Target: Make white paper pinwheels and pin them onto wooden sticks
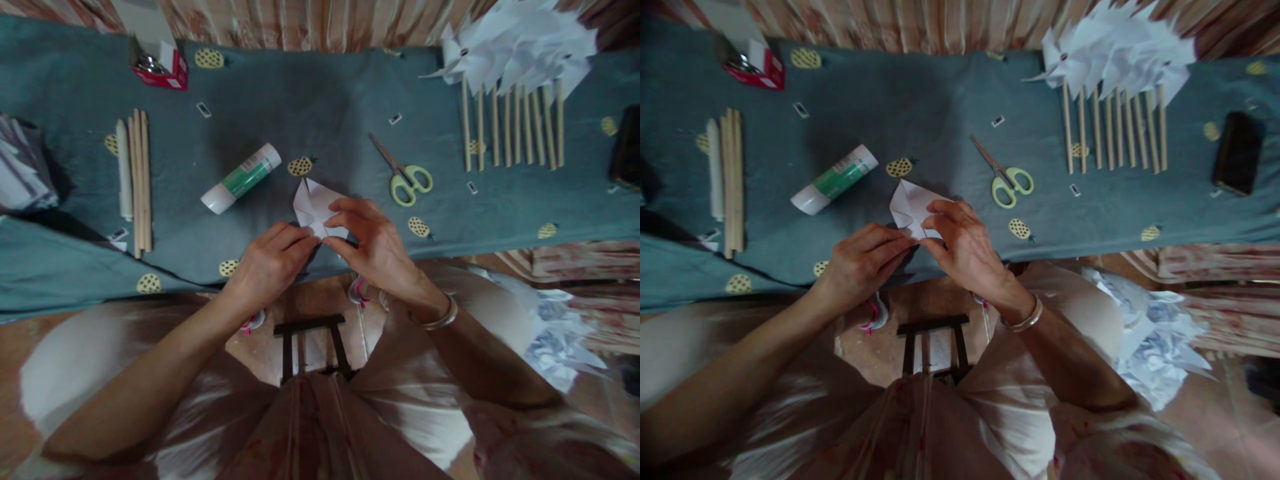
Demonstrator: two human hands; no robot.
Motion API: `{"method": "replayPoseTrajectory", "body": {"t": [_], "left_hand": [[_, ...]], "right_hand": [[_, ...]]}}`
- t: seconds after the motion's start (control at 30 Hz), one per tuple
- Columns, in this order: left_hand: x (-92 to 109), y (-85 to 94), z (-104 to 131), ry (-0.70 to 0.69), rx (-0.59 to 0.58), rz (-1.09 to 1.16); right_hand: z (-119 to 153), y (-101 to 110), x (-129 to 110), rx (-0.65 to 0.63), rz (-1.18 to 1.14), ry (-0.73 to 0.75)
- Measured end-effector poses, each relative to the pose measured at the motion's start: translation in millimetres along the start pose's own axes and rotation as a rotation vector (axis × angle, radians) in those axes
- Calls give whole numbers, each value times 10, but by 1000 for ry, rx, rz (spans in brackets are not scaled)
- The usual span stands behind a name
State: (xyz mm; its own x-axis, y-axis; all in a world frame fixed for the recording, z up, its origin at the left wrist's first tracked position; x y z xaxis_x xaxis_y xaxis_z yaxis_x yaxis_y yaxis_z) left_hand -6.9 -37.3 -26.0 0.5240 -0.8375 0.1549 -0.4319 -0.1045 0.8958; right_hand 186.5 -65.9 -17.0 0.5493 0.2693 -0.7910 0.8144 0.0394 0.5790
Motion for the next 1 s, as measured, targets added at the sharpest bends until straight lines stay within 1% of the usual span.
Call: {"method": "replayPoseTrajectory", "body": {"t": [0.3, 0.5, 0.8, 1.0], "left_hand": [[-8, -20, 2, 18, 15, 27], [-11, -16, -5, 21, -6, 2], [-11, -14, -21, 40, -37, 28], [-8, -2, -29, 23, -29, 22]], "right_hand": [[-1, -15, 11, -9, -11, -17], [0, -21, 8, -13, 14, 4], [-6, -31, 15, -60, 19, 5], [-10, -47, 10, -85, 22, 8]]}}
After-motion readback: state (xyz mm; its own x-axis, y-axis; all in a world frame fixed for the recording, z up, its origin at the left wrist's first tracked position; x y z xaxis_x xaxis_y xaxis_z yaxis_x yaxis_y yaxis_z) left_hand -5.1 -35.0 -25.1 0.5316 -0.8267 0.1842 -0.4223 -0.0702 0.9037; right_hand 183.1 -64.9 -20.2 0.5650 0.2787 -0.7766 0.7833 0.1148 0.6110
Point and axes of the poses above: each hand's wrist, its own z-axis away from the middle knuckle, its own y-axis out of the back of the hand, x = y × z, the point moved 2 cm from there along -z, towards the middle knuckle, and after that the axes turned 14 degrees about -z, right-handed, at the moved point
